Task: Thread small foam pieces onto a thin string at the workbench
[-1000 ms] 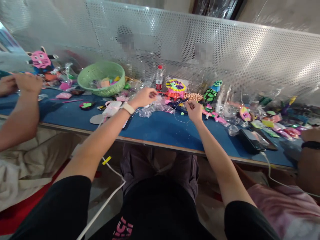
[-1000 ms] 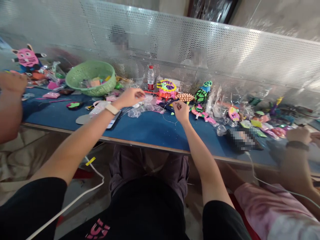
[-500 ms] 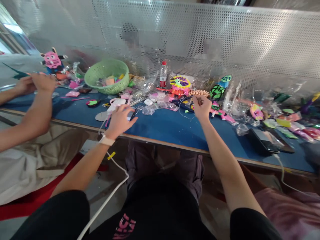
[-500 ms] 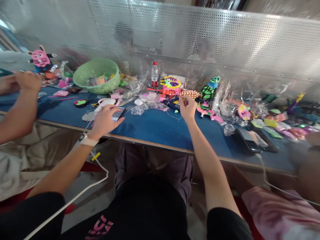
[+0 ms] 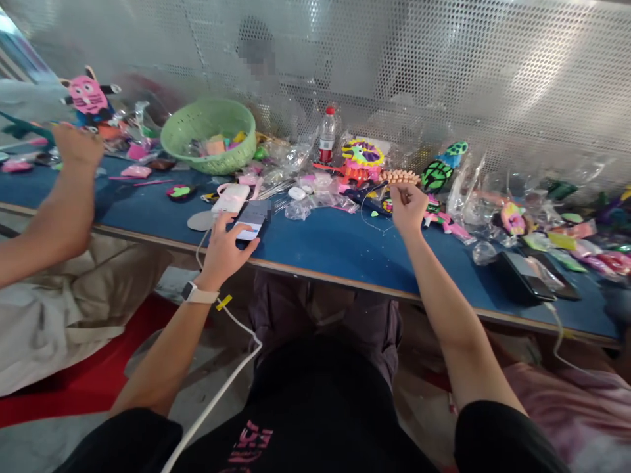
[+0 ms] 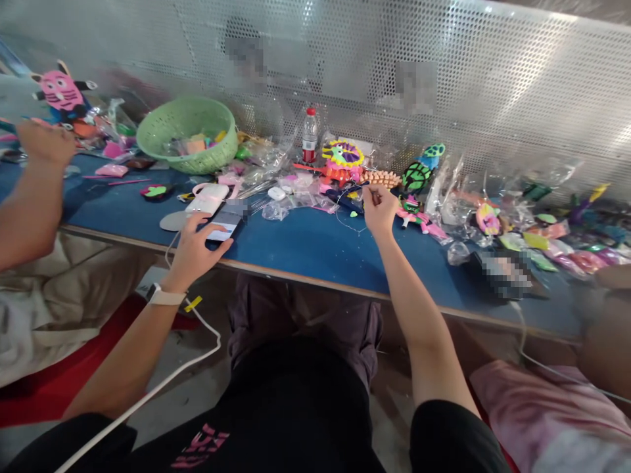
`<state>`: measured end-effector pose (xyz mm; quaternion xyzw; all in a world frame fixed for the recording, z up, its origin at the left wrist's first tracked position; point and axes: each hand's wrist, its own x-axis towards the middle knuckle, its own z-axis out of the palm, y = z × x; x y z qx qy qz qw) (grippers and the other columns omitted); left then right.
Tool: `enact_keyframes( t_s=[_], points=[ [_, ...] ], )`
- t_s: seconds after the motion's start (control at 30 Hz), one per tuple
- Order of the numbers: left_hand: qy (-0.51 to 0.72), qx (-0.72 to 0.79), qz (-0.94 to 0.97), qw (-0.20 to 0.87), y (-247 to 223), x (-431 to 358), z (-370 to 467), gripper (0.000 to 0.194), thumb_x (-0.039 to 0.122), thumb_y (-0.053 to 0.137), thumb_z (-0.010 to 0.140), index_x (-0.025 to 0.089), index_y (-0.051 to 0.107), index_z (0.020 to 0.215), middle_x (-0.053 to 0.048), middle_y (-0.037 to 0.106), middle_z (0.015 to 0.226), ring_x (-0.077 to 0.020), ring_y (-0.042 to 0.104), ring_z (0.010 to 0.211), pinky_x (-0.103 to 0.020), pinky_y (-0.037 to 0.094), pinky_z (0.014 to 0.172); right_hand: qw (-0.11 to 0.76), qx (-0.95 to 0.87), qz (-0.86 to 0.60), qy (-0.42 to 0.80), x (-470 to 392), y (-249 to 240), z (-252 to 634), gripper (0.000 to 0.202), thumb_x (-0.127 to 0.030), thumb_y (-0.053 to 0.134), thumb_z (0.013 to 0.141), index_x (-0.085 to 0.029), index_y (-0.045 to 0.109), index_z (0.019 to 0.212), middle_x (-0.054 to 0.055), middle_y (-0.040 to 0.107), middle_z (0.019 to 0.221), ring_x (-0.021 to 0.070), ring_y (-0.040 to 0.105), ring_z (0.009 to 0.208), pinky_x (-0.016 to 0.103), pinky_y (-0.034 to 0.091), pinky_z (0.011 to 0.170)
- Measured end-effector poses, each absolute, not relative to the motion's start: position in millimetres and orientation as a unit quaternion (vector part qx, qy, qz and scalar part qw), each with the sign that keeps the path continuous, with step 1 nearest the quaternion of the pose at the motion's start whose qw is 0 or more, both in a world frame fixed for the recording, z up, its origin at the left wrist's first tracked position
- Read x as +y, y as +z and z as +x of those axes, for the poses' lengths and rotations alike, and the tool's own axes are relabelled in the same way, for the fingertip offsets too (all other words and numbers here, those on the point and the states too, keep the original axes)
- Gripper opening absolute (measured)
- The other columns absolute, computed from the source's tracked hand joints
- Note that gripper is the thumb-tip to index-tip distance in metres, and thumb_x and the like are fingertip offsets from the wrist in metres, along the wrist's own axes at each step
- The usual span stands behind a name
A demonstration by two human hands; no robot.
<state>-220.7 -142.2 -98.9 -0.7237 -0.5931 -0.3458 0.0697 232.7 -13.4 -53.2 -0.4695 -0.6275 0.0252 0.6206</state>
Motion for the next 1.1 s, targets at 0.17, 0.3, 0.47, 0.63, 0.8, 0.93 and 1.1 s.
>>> enact_keyframes(
  t_s=[0.17, 0.3, 0.47, 0.63, 0.8, 0.93, 1.1],
  points=[
    [-0.348, -0.59, -0.726, 0.061, -99, -139, -223, 0.04, 0.042, 0.071, 0.096, 0.023, 0.063, 0.129, -0.02, 0.053, 0.154, -0.043, 0.053, 0.151, -0.065, 0.046, 0.127, 0.625, -0.627, -0.465, 0.027, -14, -55, 232, 0.025, -0.042, 0.07, 0.1, -0.02, 0.075, 0.088, -0.008, 0.032, 0.059, 0.0115, 0.032, 0.054, 0.031, 0.026, 0.057],
    [-0.342, -0.599, -0.723, 0.05, -97, -140, -219, 0.029, 0.041, 0.071, 0.096, 0.025, 0.066, 0.119, -0.016, 0.053, 0.157, -0.042, 0.054, 0.149, -0.064, 0.045, 0.129, 0.623, -0.627, -0.467, 0.026, -15, -55, 232, 0.025, -0.043, 0.071, 0.099, -0.021, 0.074, 0.087, -0.008, 0.031, 0.059, 0.0116, 0.031, 0.054, 0.031, 0.025, 0.057],
    [-0.333, -0.607, -0.72, 0.033, -92, -145, -216, 0.033, 0.046, 0.068, 0.098, 0.026, 0.066, 0.125, -0.015, 0.053, 0.157, -0.0417, 0.05, 0.153, -0.064, 0.041, 0.132, 0.602, -0.628, -0.494, 0.014, -17, -54, 232, 0.03, -0.049, 0.069, 0.1, -0.022, 0.075, 0.089, -0.007, 0.032, 0.059, 0.0122, 0.031, 0.054, 0.031, 0.025, 0.056],
    [-0.317, -0.598, -0.736, 0.016, -81, -136, -217, 0.046, 0.052, 0.067, 0.099, 0.028, 0.06, 0.138, -0.014, 0.054, 0.157, -0.0384, 0.047, 0.157, -0.059, 0.039, 0.135, 0.598, -0.63, -0.496, 0.005, -19, -53, 231, 0.034, -0.053, 0.068, 0.1, -0.022, 0.074, 0.087, -0.007, 0.032, 0.058, 0.0122, 0.031, 0.054, 0.03, 0.025, 0.056],
    [-0.303, -0.599, -0.74, 0.044, -65, -110, -227, 0.055, 0.066, 0.06, 0.1, 0.027, 0.064, 0.139, -0.013, 0.055, 0.159, -0.041, 0.045, 0.155, -0.06, 0.035, 0.134, 0.597, -0.63, -0.496, 0.035, -20, -57, 230, 0.034, -0.053, 0.069, 0.099, -0.021, 0.074, 0.089, -0.007, 0.035, 0.059, 0.0118, 0.031, 0.054, 0.03, 0.025, 0.056],
    [-0.286, -0.611, -0.737, 0.016, -64, -90, -244, 0.059, 0.066, 0.039, 0.107, 0.026, 0.067, 0.14, -0.013, 0.064, 0.152, -0.0401, 0.052, 0.148, -0.059, 0.035, 0.13, 0.605, -0.632, -0.481, 0.054, -22, -60, 229, 0.034, -0.053, 0.072, 0.098, -0.021, 0.074, 0.088, -0.008, 0.035, 0.059, 0.0115, 0.031, 0.053, 0.03, 0.025, 0.055],
    [-0.288, -0.624, -0.726, -0.022, -72, -81, -253, 0.069, 0.054, 0.013, 0.112, 0.029, 0.068, 0.145, -0.01, 0.066, 0.153, -0.0344, 0.051, 0.151, -0.055, 0.034, 0.131, 0.595, -0.635, -0.492, 0.035, -26, -58, 228, 0.029, -0.048, 0.07, 0.098, -0.021, 0.074, 0.086, -0.007, 0.033, 0.057, 0.0118, 0.032, 0.054, 0.03, 0.026, 0.055]
  ],
)
